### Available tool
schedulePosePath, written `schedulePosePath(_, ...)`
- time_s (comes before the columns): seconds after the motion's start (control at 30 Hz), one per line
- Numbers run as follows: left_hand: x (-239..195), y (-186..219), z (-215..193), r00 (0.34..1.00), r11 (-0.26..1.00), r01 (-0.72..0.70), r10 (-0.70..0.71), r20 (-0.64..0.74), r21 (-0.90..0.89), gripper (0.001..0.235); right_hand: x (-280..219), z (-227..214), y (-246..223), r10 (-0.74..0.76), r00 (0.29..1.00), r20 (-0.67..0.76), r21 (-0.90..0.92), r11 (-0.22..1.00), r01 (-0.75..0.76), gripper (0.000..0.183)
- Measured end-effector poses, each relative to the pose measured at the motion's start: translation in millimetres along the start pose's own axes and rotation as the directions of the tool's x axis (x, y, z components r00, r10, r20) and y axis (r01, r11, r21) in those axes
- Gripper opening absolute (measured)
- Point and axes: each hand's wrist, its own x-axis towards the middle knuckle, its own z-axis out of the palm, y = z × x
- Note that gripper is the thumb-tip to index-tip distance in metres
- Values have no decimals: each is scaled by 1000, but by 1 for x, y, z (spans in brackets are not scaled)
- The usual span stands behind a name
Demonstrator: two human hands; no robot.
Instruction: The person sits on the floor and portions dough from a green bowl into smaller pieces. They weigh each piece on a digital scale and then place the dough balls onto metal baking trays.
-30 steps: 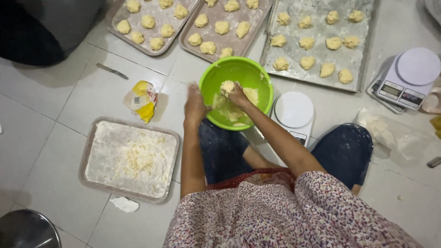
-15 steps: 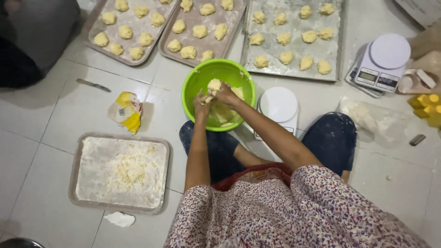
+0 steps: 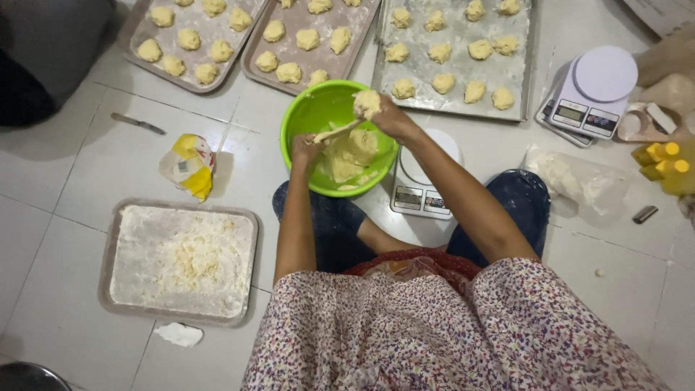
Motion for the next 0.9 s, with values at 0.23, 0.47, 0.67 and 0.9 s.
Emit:
schedulePosePath(0.23,19,-5,-30,983,912,3,-79,168,410,41,-16,-107,-18,-142,979,-149,152,975,164,41)
schedulePosePath(0.47,-8,105,-79,775,463,-211,-458,436,861,118,-95,-129,-134,174,984,47,-647,756,-103,107)
schedulePosePath(0.67,-81,235,-81,808,552,-337,-245,535,762,131,-111,-121,-79,469,882,-53,-771,542,-334,133)
schedulePosePath(0.9,-151,233,99,777,934,-310,144,612,175,71,-118,-131,-7,340,939,60,-710,675,-199,140)
